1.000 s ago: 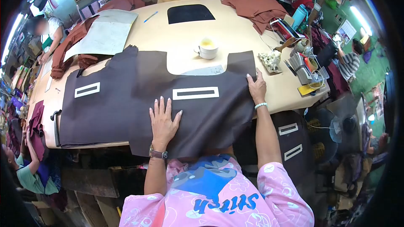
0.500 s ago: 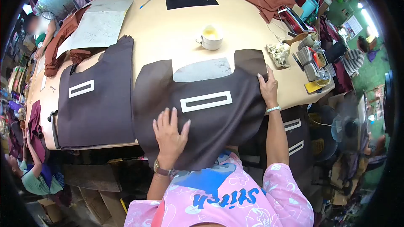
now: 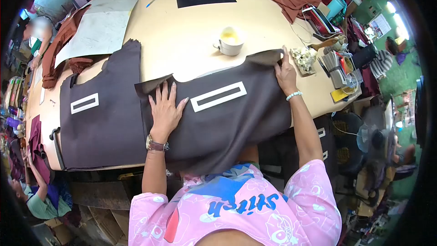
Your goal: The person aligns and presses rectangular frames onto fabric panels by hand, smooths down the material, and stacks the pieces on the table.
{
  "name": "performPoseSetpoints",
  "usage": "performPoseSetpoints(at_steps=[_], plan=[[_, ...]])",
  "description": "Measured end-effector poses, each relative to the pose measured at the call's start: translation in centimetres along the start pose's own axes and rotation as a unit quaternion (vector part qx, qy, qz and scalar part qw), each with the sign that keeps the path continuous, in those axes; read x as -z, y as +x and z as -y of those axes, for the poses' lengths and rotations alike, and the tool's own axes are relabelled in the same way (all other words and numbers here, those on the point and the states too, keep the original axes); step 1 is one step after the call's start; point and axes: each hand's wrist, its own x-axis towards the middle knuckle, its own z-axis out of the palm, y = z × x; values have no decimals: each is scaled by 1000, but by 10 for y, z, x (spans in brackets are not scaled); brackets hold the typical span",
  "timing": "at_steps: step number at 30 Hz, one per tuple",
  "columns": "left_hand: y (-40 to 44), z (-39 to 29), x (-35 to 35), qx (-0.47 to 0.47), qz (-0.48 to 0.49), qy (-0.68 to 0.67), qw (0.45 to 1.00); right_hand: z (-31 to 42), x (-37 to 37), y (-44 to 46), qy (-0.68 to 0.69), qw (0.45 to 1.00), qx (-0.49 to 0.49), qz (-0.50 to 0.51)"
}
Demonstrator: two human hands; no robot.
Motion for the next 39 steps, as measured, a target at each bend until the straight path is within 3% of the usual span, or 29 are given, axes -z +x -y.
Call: performPoseSetpoints(at_steps=[2, 5, 6, 7, 9, 10, 11, 14, 22, 25, 29, 33, 36, 37, 39], plan=[[1, -3, 3, -28, -19, -25, 999, 4, 2, -1, -48, 994, -65, 75], [0, -11, 4, -74, -28, -50, 996, -19, -10, -1, -49, 992, -18, -114], [-1, -13, 4, -95, -32, -61, 993, -17, -10, 3, -13, 989, -77, -128], [-2, -16, 3, -116, -34, -73, 990, -16, -10, 8, -34, 989, -52, -137], [-2, -27, 10, -73, 71, -122, 987, -2, -5, 23, -75, 985, 1, -158], [-2, -29, 14, -51, 122, -145, 981, 20, 1, 33, -4, 989, 33, -145], [-2, -27, 10, -52, 111, -171, 978, 43, 8, 42, 0, 991, 75, -108], [-5, -26, -2, -54, 95, -236, 966, 83, 0, 60, -63, 985, 160, 8], [-8, -41, -5, -50, 68, -273, 958, 123, -39, 101, -119, 948, 88, 281], [-10, -50, -9, -43, 57, -290, 954, 132, -48, 98, -106, 955, 73, 267], [-12, -51, -15, -49, 35, -295, 953, 137, -37, 111, -135, 929, 41, 342], [-11, -50, -13, -44, 31, -271, 961, 132, -4, 135, -59, 970, 44, 233], [-11, -50, -10, -40, 36, -256, 965, 130, 26, 149, -41, 991, 120, 39], [-11, -50, -9, -39, 36, -250, 967, 124, 35, 154, -142, 963, 224, -46], [-11, -50, -15, -56, 2, -182, 982, 118, 54, 170, -222, 920, 294, -135]])
